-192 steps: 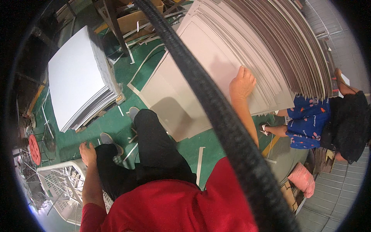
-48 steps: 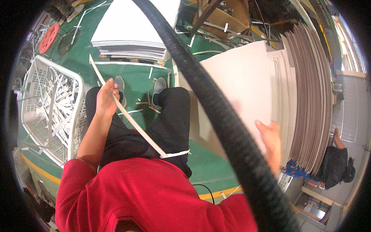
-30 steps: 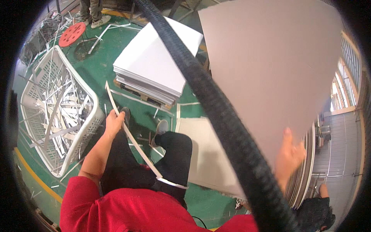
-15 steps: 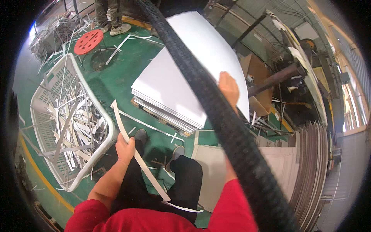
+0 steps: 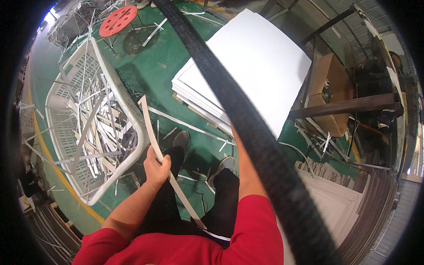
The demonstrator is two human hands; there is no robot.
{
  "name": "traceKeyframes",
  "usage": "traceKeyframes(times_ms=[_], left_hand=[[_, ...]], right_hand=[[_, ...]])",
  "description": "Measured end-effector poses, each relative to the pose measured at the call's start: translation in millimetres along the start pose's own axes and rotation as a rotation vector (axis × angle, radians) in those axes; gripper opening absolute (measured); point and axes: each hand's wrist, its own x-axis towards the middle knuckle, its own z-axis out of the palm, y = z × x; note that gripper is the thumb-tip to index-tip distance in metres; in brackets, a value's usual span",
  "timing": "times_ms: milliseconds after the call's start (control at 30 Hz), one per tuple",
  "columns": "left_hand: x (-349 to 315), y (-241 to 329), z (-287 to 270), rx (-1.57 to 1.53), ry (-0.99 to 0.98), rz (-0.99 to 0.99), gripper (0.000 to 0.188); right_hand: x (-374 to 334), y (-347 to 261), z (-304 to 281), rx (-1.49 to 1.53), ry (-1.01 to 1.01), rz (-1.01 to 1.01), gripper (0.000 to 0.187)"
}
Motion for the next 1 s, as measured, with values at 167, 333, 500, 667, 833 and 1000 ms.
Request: traceKeyframes(times_ms=[167,333,500,667,833,1000], left_hand=[[4.5,-3.3,-1.8,-0.001,0.010,0.016,0.049],[4.3,-2.3,-2.3,-0.015,0.021,0.034,0.047],[3.4,-3.1,-2.3,-0.014,0.028,0.043,0.047],[2.6,-5.8,-1.3,-0.008,0.016,0.037,0.046],[3.0,-3.7,-2.9,-0.004,0.011,0.018,0.046],[2.4,-0.5,-3.2,0.001,0.023,0.018,0.045]], right_hand=[[-5.6,-3.0,26.4,0.051,-0.051,0.059,0.036],[0.7,-12.2,24.6,0.054,-0.020,-0.016,0.036],[26.2,-32.8,-28.2,-0.003,-0.054,-0.181,0.037],[27.5,-29.9,-22.9,-0.010,-0.056,-0.180,0.037],[29.4,-31.0,-20.3,-0.007,-0.145,-0.159,0.038],[31.9,-34.3,-33.5,0.017,-0.246,-0.130,0.043]])
